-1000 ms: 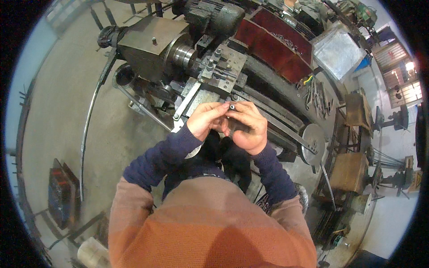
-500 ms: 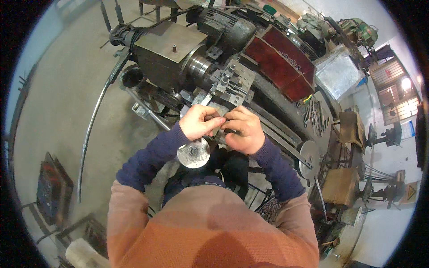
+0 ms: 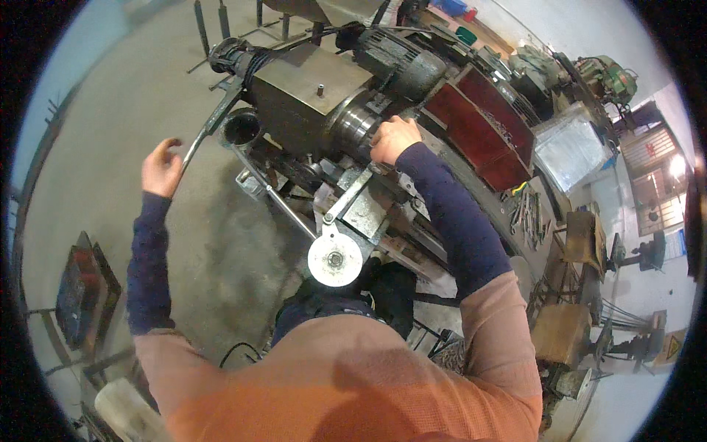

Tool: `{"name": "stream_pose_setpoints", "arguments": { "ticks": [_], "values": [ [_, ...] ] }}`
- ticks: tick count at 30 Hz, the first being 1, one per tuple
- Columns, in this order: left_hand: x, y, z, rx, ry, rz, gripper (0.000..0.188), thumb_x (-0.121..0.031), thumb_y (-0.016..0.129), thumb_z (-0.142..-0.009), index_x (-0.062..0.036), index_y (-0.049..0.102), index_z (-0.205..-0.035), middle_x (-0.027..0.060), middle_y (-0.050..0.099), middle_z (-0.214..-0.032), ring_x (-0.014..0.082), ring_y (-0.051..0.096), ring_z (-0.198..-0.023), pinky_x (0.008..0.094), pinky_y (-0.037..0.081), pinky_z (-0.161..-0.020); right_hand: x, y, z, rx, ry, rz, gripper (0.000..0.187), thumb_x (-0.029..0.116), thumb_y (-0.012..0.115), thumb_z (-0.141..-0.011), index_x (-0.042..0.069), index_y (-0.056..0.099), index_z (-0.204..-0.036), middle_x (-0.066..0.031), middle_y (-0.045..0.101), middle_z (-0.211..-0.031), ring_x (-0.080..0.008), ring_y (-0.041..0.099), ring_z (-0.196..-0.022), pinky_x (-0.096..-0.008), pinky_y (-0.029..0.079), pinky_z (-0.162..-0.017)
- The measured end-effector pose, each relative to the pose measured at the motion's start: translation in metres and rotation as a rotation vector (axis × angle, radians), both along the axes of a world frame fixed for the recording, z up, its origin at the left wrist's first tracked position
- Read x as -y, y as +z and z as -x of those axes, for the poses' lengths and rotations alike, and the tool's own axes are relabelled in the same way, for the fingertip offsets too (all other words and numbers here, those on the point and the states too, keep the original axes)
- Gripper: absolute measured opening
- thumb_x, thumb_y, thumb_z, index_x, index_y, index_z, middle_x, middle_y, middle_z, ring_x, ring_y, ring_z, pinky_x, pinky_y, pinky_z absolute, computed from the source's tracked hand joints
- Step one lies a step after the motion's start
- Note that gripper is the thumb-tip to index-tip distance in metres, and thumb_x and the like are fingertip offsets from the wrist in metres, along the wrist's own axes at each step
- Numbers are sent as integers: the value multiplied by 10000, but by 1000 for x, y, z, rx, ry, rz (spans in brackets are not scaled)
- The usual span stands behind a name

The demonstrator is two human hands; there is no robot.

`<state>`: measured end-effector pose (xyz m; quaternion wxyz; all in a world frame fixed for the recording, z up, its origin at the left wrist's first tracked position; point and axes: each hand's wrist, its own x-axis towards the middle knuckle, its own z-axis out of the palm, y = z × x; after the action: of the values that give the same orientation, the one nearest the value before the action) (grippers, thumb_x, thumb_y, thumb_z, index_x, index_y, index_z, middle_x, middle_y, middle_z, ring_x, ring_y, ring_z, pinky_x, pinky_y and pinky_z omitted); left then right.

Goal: The person operates a metal lathe to machine small cylindrical metal pieces. They repeatedly load a piece into the chuck, engage the cutting tool, and then remove the finished piece, placing it into a collection bin. The process is repeated for multiple pieces throughout the clip.

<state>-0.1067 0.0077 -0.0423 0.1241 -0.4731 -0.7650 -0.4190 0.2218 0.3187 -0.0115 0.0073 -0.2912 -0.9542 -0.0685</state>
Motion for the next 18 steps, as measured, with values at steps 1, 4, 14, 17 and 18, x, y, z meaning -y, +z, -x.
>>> {"name": "stream_pose_setpoints", "arguments": {
  "ticks": [1, 4, 14, 17, 18],
  "values": [
    [19, 2, 8, 27, 124, 137, 299, -64, 498, -718, -65, 596, -1001, 82, 569, -627, 150, 566, -579, 289, 447, -580, -5, -4, 0, 2, -8, 0, 299, 255, 619, -524, 172, 722, -792, -37, 657, -800, -215, 542, -910, -380, 379, -796],
    [67, -28, 23, -35, 206, 268, 317, -124, 515, -761, -63, 579, -1066, 133, 631, -801, 228, 624, -757, 321, 465, -709, 0, 16, 5, 139, -16, 169, 293, 319, 590, -631, 99, 676, -803, -101, 631, -876, -266, 545, -985, -439, 379, -874],
    [69, -43, -4, 50, 310, 741, 357, -202, 576, -752, -54, 557, -1077, 168, 626, -825, 333, 600, -840, 414, 475, -721, -4, 6, 4, -33, 78, 140, 321, 243, 590, -534, 154, 714, -816, -74, 652, -830, -225, 544, -906, -379, 376, -799],
    [68, -54, 17, -30, 365, 846, 338, -176, 580, -727, -64, 572, -1046, 171, 624, -845, 337, 594, -852, 430, 484, -724, 0, 15, 10, 0, 61, 183, 320, 245, 594, -532, 136, 712, -810, -111, 643, -817, -253, 560, -863, -369, 399, -775],
    [70, -57, 26, -76, 376, 865, 324, -164, 579, -720, -70, 583, -1030, 170, 625, -855, 334, 596, -854, 430, 487, -729, -1, 15, 10, 15, 55, 200, 320, 246, 596, -532, 129, 710, -807, -126, 639, -810, -265, 567, -843, -365, 409, -763]
  ]
}}
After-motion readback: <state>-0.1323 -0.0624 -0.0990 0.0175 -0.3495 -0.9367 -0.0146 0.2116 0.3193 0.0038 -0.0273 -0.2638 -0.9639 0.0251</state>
